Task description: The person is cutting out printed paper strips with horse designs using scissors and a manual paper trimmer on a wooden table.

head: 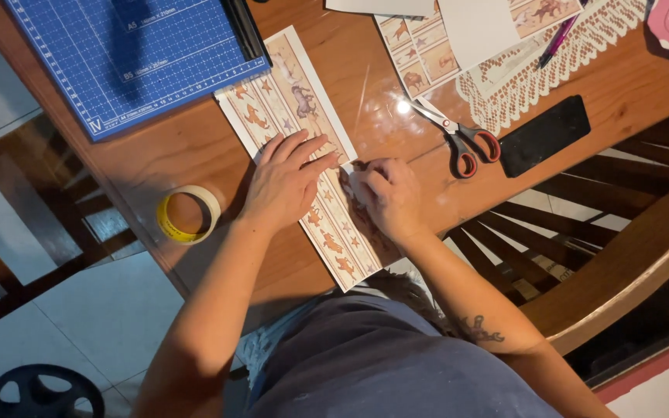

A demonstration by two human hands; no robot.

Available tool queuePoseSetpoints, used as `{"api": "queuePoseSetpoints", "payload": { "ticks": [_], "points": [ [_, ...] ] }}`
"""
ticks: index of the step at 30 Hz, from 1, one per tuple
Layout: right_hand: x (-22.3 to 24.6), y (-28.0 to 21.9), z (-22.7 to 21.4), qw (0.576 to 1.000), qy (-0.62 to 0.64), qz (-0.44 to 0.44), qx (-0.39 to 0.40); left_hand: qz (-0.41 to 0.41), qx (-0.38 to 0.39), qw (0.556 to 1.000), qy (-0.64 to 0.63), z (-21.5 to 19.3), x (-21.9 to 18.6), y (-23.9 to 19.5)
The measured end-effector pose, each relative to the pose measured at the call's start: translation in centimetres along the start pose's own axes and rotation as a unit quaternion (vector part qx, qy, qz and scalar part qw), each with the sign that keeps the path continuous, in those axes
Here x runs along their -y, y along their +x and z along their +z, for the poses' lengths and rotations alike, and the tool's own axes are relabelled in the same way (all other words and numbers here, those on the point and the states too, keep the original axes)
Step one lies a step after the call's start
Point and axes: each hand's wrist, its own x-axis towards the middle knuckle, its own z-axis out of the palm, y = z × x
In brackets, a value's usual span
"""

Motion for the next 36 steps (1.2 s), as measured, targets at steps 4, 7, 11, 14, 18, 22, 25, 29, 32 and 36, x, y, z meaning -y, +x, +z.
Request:
{"api": "queuePoseSetpoints", "payload": {
  "ticks": [4, 7, 11, 14, 18, 22, 25, 29, 32, 36],
  "points": [
    [1.0, 0.7, -1.1, 0.999, 0.035, -0.031, -0.016, -0.008, 0.022, 1.000, 0.007, -0.3, 0.1, 0.2],
    [1.3, 0.6, -1.4, 0.997, 0.045, -0.060, -0.019, -0.013, 0.049, 0.999, -0.001, -0.7, 0.3, 0.3],
    [1.2, -0.4, -0.8, 0.995, 0.047, -0.084, -0.003, -0.031, 0.146, 0.988, 0.025, -0.5, 1.1, 0.3],
    [2.0, 0.2, -1.2, 0.993, 0.055, -0.103, -0.007, -0.036, 0.183, 0.982, 0.040, -0.1, 1.6, 0.2],
    [2.9, 0.8, -1.9, 0.988, 0.069, -0.133, -0.019, -0.030, 0.188, 0.981, 0.035, -0.4, 1.6, 0.3],
    [2.2, -1.3, -0.9, 0.983, 0.090, -0.158, -0.006, -0.037, 0.195, 0.979, 0.037, 0.0, 2.0, 0.2],
    [3.6, -1.5, -1.5, 0.977, 0.118, -0.175, 0.000, -0.026, 0.207, 0.978, 0.023, -0.2, 2.4, 0.3],
    [6.0, -1.1, -2.6, 0.970, 0.166, -0.178, 0.012, -0.002, 0.200, 0.979, 0.032, -0.2, 2.9, 0.3],
    [7.7, -0.5, -3.7, 0.963, 0.200, -0.177, 0.027, 0.018, 0.171, 0.984, 0.041, -0.4, 3.0, 0.3],
    [9.6, -0.8, -4.8, 0.949, 0.266, -0.162, 0.055, 0.029, 0.156, 0.986, 0.052, -0.7, 2.9, 0.2]
  ]
}}
